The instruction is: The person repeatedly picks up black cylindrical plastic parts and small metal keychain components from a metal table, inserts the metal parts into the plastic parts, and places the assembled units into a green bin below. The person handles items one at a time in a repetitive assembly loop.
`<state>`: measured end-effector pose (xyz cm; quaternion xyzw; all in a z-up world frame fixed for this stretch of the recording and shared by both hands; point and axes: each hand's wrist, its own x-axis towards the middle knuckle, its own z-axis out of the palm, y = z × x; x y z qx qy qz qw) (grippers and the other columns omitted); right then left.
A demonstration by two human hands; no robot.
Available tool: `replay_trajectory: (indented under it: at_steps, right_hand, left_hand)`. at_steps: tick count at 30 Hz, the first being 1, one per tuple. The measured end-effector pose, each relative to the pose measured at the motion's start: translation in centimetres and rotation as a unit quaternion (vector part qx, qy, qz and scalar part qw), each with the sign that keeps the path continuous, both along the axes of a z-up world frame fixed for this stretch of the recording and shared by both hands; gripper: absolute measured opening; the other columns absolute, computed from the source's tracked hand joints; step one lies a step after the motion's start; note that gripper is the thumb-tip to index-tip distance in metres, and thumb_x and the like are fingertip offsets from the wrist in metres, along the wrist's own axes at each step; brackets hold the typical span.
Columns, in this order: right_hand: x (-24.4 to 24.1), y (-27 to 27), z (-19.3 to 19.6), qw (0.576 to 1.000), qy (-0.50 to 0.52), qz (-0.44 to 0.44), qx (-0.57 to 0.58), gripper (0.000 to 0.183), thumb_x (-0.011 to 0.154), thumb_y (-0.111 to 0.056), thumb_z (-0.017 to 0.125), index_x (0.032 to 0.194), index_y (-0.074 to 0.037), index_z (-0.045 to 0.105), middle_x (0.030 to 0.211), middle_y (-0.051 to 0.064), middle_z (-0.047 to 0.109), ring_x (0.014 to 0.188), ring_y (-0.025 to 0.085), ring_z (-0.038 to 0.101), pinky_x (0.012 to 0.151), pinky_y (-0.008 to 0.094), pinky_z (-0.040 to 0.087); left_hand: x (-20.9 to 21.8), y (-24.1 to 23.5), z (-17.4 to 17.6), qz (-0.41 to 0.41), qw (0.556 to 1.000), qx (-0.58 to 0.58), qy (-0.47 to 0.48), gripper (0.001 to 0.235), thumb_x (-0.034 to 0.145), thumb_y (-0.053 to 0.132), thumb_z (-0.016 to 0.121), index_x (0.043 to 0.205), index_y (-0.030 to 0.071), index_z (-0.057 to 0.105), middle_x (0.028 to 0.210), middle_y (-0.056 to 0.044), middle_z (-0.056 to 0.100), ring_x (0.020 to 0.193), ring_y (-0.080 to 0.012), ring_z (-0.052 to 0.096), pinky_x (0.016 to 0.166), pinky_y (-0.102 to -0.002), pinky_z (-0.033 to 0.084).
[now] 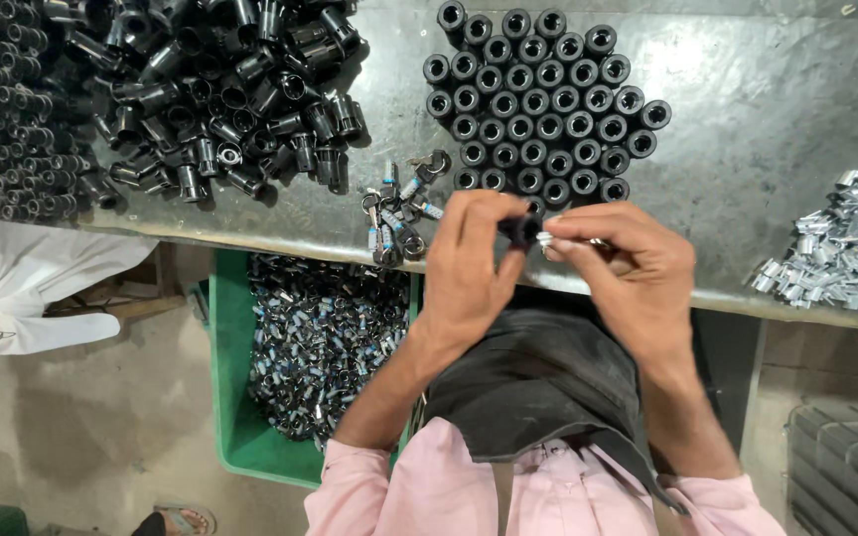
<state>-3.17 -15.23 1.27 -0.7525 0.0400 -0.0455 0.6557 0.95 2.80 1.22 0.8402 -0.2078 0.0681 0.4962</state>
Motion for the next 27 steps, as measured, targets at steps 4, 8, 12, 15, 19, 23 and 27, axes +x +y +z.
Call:
replay_trajectory:
  at_steps: [4,8,12,15,19,23,27]
  right_hand:
    - [0.3,1.1,1.7,0.996,0.013,-0.044,-0.076,0.015,0.093,0.007,0.076,0.107,0.001,0.076,0.1,0.008,0.07,0.083,0.011,0.066,0.073,0.021,0.053]
    - [0.0,2.0,1.7,0.997,0.039,-0.066,-0.017,0.013,0.095,0.003,0.075,0.108,-0.001,0.074,0.103,0.006,0.068,0.088,0.009,0.07,0.078,0.022,0.059]
    - [-1.6,4.2,1.2,0.954,-0.084,-0.115,-0.262,0.019,0.095,0.001,0.079,0.113,-0.004,0.076,0.102,0.01,0.069,0.088,0.021,0.067,0.077,0.03,0.054]
    - [-3.4,4.8,0.4,0.943,-0.113,-0.029,-0.312,0.045,0.078,-0.001,0.073,0.122,0.003,0.07,0.114,0.026,0.064,0.096,0.036,0.061,0.083,0.039,0.053]
    - [-4.6,2.3,-2.3,0.98,-0.036,-0.021,-0.196,0.039,0.093,-0.011,0.069,0.131,-0.006,0.064,0.123,0.013,0.067,0.111,0.025,0.066,0.098,0.038,0.053]
    - [-5.3,-3.9,-3.5,0.923,-0.016,-0.111,-0.368,0.022,0.104,-0.01,0.071,0.125,-0.004,0.07,0.122,0.016,0.067,0.112,0.03,0.063,0.1,0.041,0.053]
    - [-6.0,-8.3,-3.4,0.882,0.03,-0.178,-0.436,0.019,0.105,-0.006,0.072,0.123,0.0,0.069,0.116,0.02,0.062,0.103,0.031,0.06,0.088,0.043,0.051]
  left_hand:
    - [-1.1,-0.7,-0.7,0.012,0.999,0.01,-0.048,0.042,0.082,-0.008,0.075,0.12,0.004,0.061,0.122,-0.016,0.059,0.117,-0.0348,0.064,0.099,-0.042,0.056]
    - [-1.7,-1.8,-1.8,0.089,0.989,0.075,-0.094,0.039,0.077,-0.005,0.079,0.109,0.007,0.06,0.113,-0.012,0.061,0.11,-0.0343,0.063,0.093,-0.044,0.055]
    - [-2.4,-2.4,-2.7,0.086,0.993,0.022,-0.075,0.042,0.078,-0.005,0.078,0.114,0.005,0.057,0.117,-0.015,0.06,0.112,-0.0348,0.062,0.097,-0.043,0.054]
    - [-3.0,-1.5,-2.4,0.087,0.996,-0.013,-0.017,0.04,0.081,0.001,0.078,0.116,0.004,0.058,0.118,-0.016,0.06,0.111,-0.0336,0.062,0.097,-0.042,0.054]
    - [-1.6,2.0,-1.8,0.12,0.988,0.079,-0.051,0.031,0.083,0.012,0.082,0.109,0.008,0.065,0.111,-0.009,0.066,0.108,-0.0317,0.061,0.099,-0.047,0.045]
    - [3.4,6.5,-3.9,0.157,0.986,0.037,0.04,0.035,0.084,-0.002,0.083,0.115,0.005,0.067,0.099,-0.011,0.06,0.083,-0.022,0.061,0.074,-0.033,0.051]
    - [8.1,6.5,-7.8,0.119,0.991,-0.015,0.063,0.035,0.084,-0.004,0.08,0.111,0.003,0.058,0.107,-0.01,0.065,0.084,-0.0175,0.073,0.07,-0.027,0.061]
